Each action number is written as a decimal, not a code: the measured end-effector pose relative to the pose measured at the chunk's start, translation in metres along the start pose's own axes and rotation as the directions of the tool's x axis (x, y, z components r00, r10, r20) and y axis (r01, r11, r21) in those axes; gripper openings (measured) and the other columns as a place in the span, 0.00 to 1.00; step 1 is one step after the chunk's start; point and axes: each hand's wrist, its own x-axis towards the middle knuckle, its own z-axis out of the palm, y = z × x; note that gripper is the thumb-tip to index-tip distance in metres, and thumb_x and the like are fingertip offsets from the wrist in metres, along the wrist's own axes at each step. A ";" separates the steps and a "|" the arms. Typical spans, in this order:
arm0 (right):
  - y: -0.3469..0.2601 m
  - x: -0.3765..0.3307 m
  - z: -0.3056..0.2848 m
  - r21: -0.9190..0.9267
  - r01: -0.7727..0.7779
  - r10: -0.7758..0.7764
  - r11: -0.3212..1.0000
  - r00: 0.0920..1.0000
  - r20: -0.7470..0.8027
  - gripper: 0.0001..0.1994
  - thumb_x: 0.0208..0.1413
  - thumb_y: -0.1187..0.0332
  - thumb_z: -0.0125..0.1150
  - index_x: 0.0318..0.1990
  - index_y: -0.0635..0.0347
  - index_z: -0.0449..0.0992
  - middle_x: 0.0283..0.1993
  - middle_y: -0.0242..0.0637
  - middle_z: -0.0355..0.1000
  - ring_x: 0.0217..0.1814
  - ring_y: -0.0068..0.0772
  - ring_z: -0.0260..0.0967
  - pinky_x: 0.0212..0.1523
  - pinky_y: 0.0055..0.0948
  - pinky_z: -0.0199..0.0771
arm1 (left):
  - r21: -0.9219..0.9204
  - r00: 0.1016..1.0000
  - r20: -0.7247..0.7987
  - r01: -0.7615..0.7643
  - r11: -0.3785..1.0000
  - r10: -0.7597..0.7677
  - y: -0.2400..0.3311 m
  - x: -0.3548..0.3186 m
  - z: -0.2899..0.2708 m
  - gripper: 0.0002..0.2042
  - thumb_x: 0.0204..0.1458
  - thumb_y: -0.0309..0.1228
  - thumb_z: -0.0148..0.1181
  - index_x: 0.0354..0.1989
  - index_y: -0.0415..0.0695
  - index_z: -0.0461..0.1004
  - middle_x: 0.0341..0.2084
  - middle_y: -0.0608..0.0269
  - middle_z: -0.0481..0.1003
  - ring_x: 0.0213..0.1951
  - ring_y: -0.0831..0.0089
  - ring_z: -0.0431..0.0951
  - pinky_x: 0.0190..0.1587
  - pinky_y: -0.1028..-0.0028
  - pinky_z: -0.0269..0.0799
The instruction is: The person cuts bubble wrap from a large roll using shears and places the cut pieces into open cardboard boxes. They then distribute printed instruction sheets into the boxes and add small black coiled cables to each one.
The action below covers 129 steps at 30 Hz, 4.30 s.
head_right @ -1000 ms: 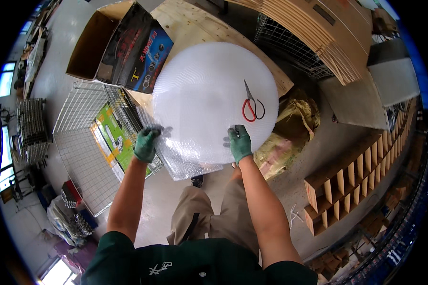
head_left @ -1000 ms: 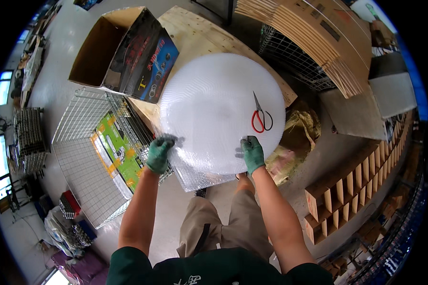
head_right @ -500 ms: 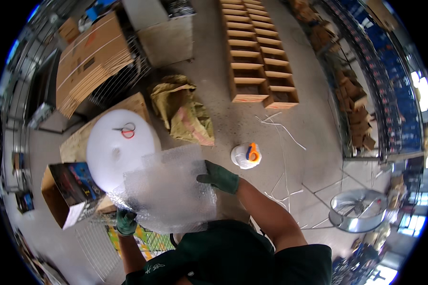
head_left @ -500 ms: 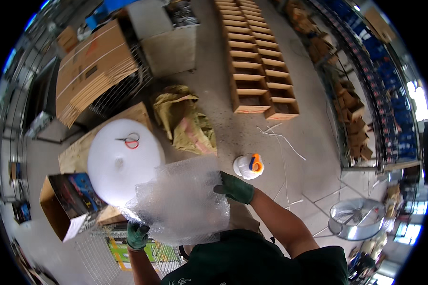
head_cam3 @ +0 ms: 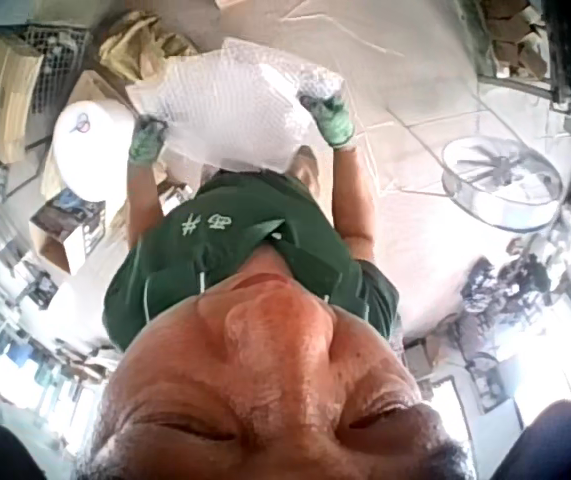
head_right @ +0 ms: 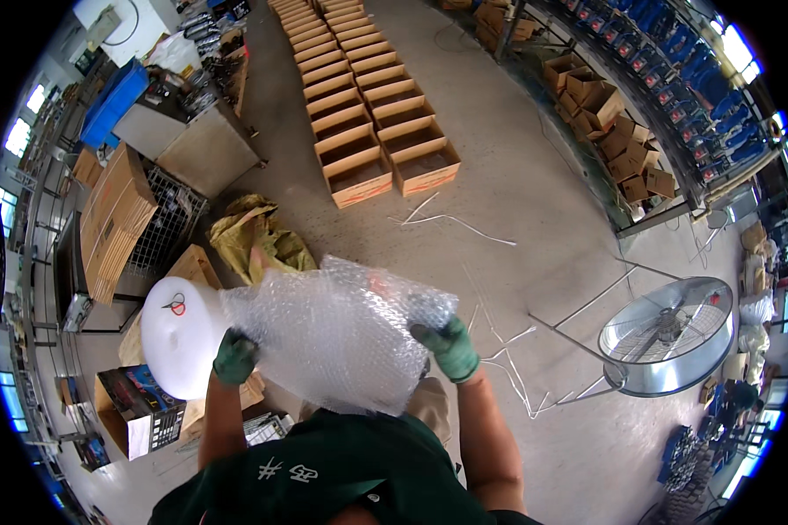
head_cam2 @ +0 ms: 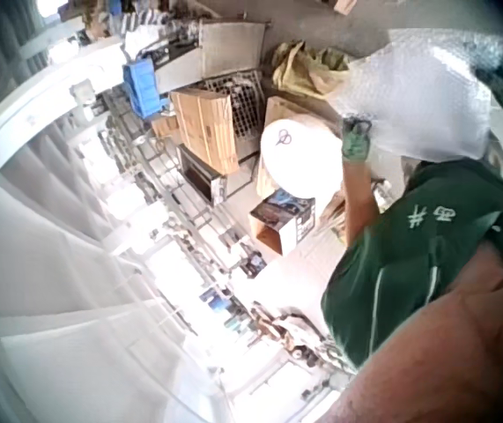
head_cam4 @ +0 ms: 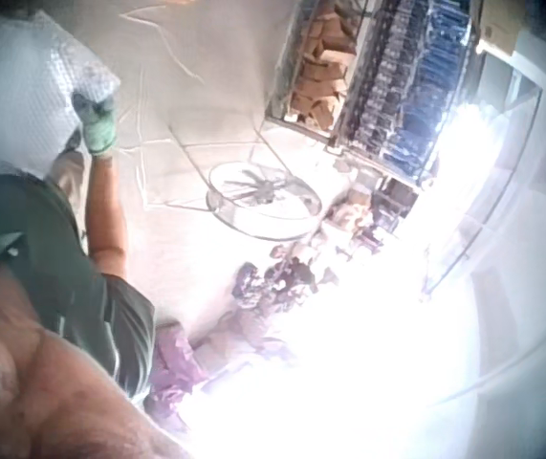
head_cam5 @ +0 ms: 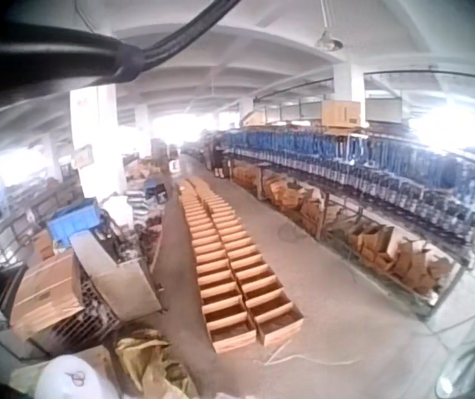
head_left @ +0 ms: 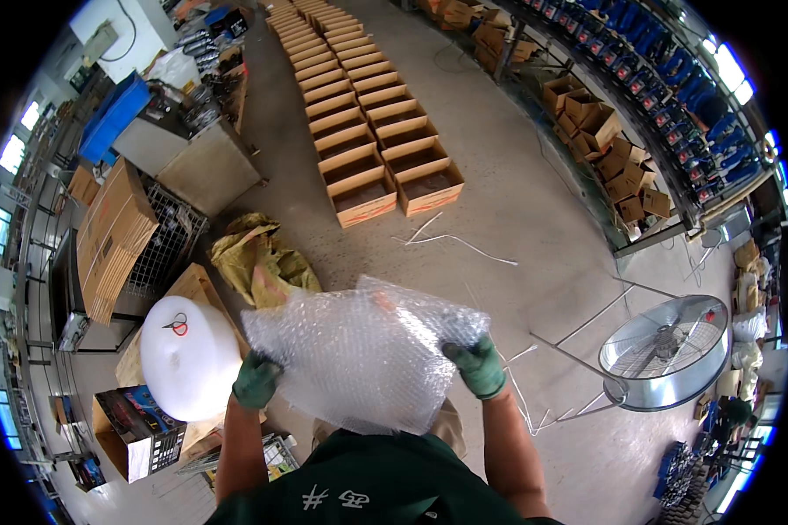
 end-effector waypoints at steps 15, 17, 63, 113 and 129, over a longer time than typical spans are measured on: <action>-0.099 0.148 -0.268 0.031 0.159 -0.140 0.987 0.935 -0.326 0.21 0.61 0.61 0.71 0.57 0.63 0.77 0.53 0.30 0.77 0.55 0.27 0.73 0.58 0.31 0.73 | 0.109 0.963 0.257 0.057 0.992 -0.084 0.052 0.323 0.314 0.09 0.56 0.30 0.66 0.43 0.40 0.82 0.40 0.63 0.82 0.45 0.70 0.80 0.52 0.69 0.76; -0.128 0.198 -0.290 0.001 0.139 -0.126 0.990 0.903 -0.411 0.21 0.62 0.61 0.70 0.57 0.63 0.77 0.53 0.30 0.77 0.53 0.26 0.73 0.57 0.31 0.74 | 0.066 0.951 0.292 0.088 0.994 -0.103 0.068 0.374 0.350 0.08 0.58 0.28 0.63 0.43 0.40 0.82 0.39 0.62 0.81 0.43 0.70 0.80 0.52 0.69 0.76; -0.312 1.095 -0.299 -0.678 0.199 0.120 0.707 0.912 0.393 0.12 0.71 0.68 0.56 0.57 0.61 0.71 0.54 0.33 0.72 0.54 0.28 0.70 0.58 0.31 0.73 | -0.153 -0.259 -0.877 -0.647 0.747 -0.405 0.040 0.591 0.338 0.08 0.61 0.31 0.55 0.37 0.40 0.77 0.36 0.59 0.78 0.41 0.61 0.81 0.42 0.62 0.82; 0.577 1.180 -0.066 0.140 0.989 0.789 0.052 -0.126 0.602 0.39 0.56 0.62 0.66 0.76 0.33 0.57 0.82 0.39 0.45 0.79 0.65 0.48 0.74 0.55 0.59 | -0.393 0.965 0.107 -0.181 0.901 0.241 -0.085 1.043 0.246 0.17 0.55 0.36 0.53 0.43 0.34 0.78 0.47 0.41 0.75 0.49 0.45 0.77 0.53 0.57 0.74; 0.240 1.277 -0.141 -0.972 -0.020 0.812 0.234 -0.546 0.207 0.45 0.67 0.30 0.36 0.67 0.70 0.68 0.64 0.48 0.74 0.68 0.44 0.71 0.73 0.39 0.63 | -0.350 0.854 -0.373 -0.491 0.798 0.362 -0.076 1.075 0.229 0.13 0.42 0.20 0.61 0.40 0.32 0.78 0.42 0.46 0.77 0.44 0.51 0.80 0.47 0.61 0.78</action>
